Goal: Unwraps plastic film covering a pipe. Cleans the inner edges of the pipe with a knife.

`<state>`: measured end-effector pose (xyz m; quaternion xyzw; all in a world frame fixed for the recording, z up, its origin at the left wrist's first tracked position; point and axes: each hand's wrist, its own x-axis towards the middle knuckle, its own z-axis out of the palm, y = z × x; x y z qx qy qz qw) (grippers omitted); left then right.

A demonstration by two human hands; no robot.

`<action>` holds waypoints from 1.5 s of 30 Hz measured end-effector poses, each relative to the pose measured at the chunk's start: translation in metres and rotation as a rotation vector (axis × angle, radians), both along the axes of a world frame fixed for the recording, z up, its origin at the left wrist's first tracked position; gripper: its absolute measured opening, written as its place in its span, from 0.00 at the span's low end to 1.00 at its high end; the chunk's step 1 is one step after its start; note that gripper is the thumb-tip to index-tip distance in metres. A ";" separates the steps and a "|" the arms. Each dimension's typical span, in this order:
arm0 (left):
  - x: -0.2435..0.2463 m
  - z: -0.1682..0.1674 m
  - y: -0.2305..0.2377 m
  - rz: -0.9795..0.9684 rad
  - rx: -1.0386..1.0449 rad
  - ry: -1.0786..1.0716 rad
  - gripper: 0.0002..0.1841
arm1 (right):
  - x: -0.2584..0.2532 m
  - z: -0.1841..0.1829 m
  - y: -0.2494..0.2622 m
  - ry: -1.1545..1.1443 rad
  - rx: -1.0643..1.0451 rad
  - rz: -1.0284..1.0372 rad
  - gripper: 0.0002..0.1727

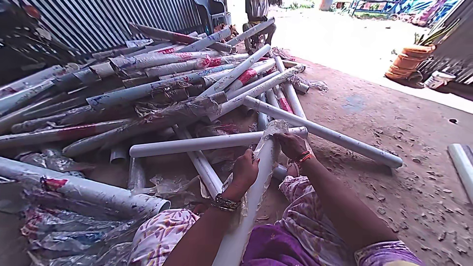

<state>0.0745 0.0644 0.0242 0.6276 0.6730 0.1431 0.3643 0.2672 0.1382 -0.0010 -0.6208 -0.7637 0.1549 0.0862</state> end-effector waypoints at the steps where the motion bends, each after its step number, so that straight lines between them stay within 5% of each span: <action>1: 0.000 -0.001 0.000 0.002 -0.010 0.006 0.17 | -0.003 -0.003 0.001 -0.020 -0.009 -0.002 0.22; 8: 0.002 -0.006 -0.003 0.014 -0.043 0.018 0.17 | -0.006 -0.012 0.017 -0.048 -0.072 -0.127 0.23; 16: 0.004 -0.011 0.005 -0.032 -0.091 0.100 0.19 | 0.023 -0.027 0.023 0.463 -0.139 -0.039 0.20; 19: 0.002 -0.009 0.010 -0.031 -0.093 0.098 0.19 | 0.021 -0.008 0.006 0.169 -0.159 0.118 0.21; 23: 0.006 -0.008 0.005 -0.044 -0.089 0.074 0.18 | 0.008 -0.004 0.000 -0.048 -0.143 0.016 0.22; 32: 0.010 -0.015 -0.002 -0.047 -0.109 0.064 0.18 | 0.009 -0.019 0.030 -0.038 -0.181 -0.162 0.21; 38: 0.011 -0.021 0.005 -0.068 -0.113 0.086 0.19 | 0.023 -0.031 0.022 0.212 -0.238 0.025 0.19; 45: 0.013 -0.014 0.004 -0.091 -0.103 0.060 0.19 | 0.015 -0.019 0.017 -0.081 -0.181 -0.135 0.21</action>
